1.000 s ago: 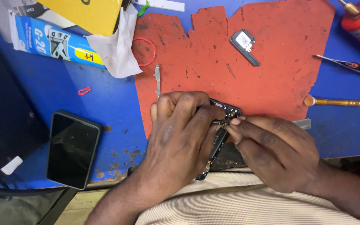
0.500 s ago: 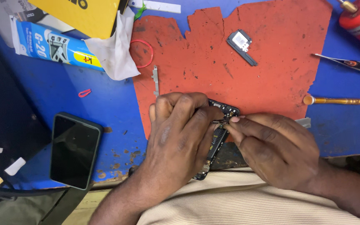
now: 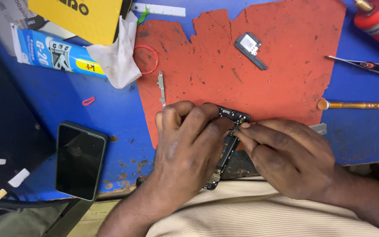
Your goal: The person uses a small screwdriver and tweezers to remove and reposition internal components of a disassembled smartphone, including the battery and ribbon cables. The person repeatedly adjusts connectors and places the battery back into the chassis.
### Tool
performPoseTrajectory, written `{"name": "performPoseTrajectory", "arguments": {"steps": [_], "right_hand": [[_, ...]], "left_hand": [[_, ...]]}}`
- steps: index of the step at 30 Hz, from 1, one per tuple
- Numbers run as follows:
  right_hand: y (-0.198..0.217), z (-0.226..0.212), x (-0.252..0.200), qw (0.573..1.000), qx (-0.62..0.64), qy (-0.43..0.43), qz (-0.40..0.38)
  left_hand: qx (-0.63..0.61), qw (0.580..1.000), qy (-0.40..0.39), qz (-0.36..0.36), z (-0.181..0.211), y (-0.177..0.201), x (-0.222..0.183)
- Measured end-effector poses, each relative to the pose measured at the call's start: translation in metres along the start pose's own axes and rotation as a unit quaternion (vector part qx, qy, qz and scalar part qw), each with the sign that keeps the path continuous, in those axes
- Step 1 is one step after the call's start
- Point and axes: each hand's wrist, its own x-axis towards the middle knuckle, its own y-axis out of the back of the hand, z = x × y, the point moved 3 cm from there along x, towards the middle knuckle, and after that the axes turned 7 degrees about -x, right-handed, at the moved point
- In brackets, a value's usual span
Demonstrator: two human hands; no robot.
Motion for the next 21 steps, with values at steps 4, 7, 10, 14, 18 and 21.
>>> {"name": "performPoseTrajectory", "arguments": {"steps": [4,7,10,14,18,21], "right_hand": [[0.0,0.0,0.0,1.0,-0.003,-0.004,-0.001],[0.0,0.0,0.001,1.0,-0.006,-0.007,0.001],[0.0,0.0,0.003,1.0,-0.008,-0.005,0.009],[-0.001,0.001,0.006,1.0,0.018,-0.012,0.008],[0.001,0.0,0.01,0.996,0.06,-0.062,0.0],[0.001,-0.002,0.011,0.995,0.037,-0.098,-0.004]], "left_hand": [[0.021,1.0,-0.013,0.001,0.002,-0.002,0.001],[0.027,1.0,-0.008,-0.004,0.004,-0.003,0.002],[0.031,0.999,-0.005,-0.013,0.005,-0.003,0.003],[0.035,0.999,-0.003,-0.021,0.004,-0.003,0.003],[0.021,1.0,0.008,-0.016,0.003,-0.003,0.0],[0.013,1.0,-0.001,0.002,0.002,-0.004,0.0]]}}
